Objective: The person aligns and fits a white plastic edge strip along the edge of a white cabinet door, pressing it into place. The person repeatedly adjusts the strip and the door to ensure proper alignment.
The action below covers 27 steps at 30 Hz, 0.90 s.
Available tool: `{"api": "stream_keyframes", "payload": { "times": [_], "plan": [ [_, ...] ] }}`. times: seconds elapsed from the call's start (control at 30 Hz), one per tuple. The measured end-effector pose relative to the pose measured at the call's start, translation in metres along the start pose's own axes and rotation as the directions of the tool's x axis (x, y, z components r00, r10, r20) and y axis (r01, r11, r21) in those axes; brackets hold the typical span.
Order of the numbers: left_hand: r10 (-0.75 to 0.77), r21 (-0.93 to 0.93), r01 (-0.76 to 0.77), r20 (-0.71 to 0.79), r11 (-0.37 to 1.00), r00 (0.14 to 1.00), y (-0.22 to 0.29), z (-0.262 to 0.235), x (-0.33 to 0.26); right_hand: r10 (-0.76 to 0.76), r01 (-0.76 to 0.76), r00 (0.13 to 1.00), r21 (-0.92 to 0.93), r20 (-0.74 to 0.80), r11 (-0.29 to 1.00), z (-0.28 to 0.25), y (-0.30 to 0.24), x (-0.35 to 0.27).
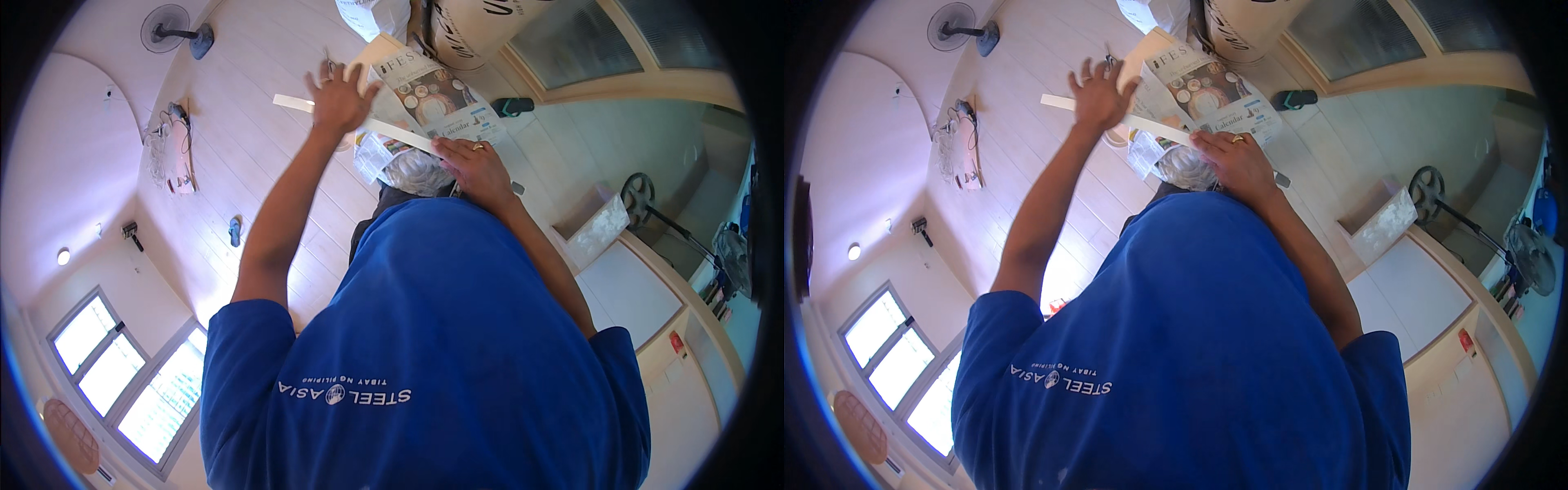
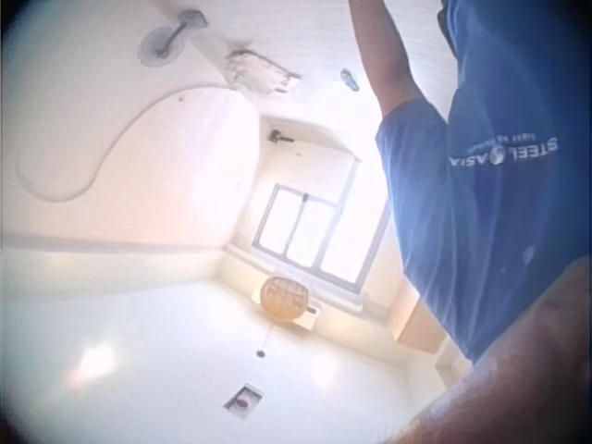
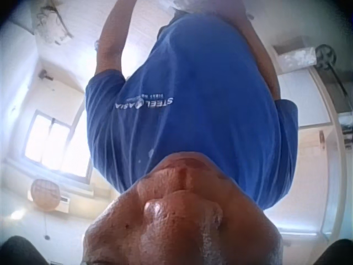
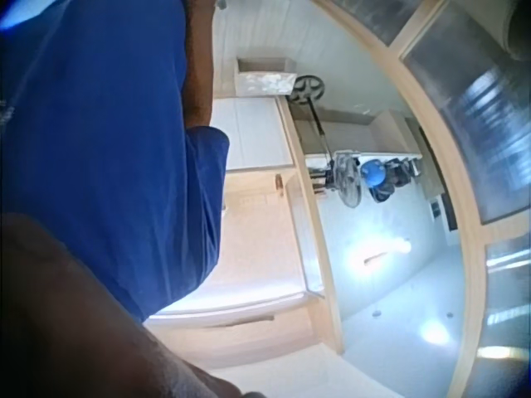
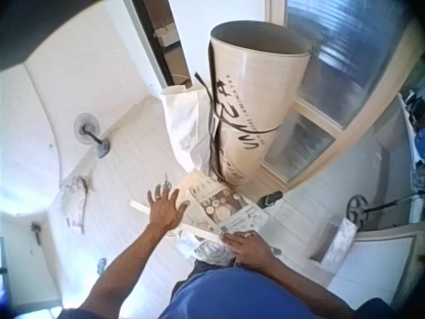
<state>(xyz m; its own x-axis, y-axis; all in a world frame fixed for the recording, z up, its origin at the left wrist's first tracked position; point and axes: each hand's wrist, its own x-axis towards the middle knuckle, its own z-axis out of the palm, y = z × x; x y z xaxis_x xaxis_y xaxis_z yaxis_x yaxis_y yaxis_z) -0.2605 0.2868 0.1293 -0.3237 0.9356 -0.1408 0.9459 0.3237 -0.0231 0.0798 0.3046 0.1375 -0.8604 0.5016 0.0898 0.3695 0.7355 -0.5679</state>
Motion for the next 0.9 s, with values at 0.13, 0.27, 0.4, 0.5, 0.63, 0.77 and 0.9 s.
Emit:
{"api": "stream_keyframes", "payload": {
  "times": [0.13, 0.27, 0.4, 0.5, 0.63, 0.77, 0.9],
  "plan": [
    [-0.043, -0.011, 0.042, -0.078, 0.999, 0.996, -0.035, -0.004, 0.015, -0.006, 0.006, 0.999, 0.001, -0.041, 1.0, -0.002, 0.005, 0.006],
    [-0.202, -0.017, 0.202, -0.093, 0.979, 0.975, -0.077, 0.006, 0.03, -0.011, 0.011, 1.0, 0.002, -0.028, 1.0, -0.005, 0.007, 0.008],
    [-0.314, -0.061, 0.311, -0.037, 0.948, 0.949, -0.108, 0.002, 0.041, 0.016, -0.015, 0.999, 0.031, -0.032, 0.999, -0.004, 0.005, 0.005],
    [-0.401, -0.099, 0.402, 0.023, 0.91, 0.916, -0.104, -0.001, 0.05, 0.042, -0.039, 0.998, 0.065, -0.043, 0.997, -0.004, 0.01, 0.004],
    [-0.45, -0.177, 0.465, 0.122, 0.867, 0.885, -0.11, 0.001, 0.052, 0.11, -0.108, 0.994, -0.042, 0.025, 0.993, -0.028, 0.023, -0.017],
    [-0.458, -0.182, 0.47, 0.103, 0.864, 0.883, -0.112, 0.003, 0.049, 0.212, -0.216, 0.975, -0.048, -0.071, 0.975, -0.047, 0.034, -0.062],
    [-0.455, -0.189, 0.472, 0.128, 0.861, 0.881, -0.111, 0.002, 0.05, 0.446, -0.391, 0.891, 0.355, -0.086, 0.849, -0.041, 0.048, -0.085]
  ]
}}
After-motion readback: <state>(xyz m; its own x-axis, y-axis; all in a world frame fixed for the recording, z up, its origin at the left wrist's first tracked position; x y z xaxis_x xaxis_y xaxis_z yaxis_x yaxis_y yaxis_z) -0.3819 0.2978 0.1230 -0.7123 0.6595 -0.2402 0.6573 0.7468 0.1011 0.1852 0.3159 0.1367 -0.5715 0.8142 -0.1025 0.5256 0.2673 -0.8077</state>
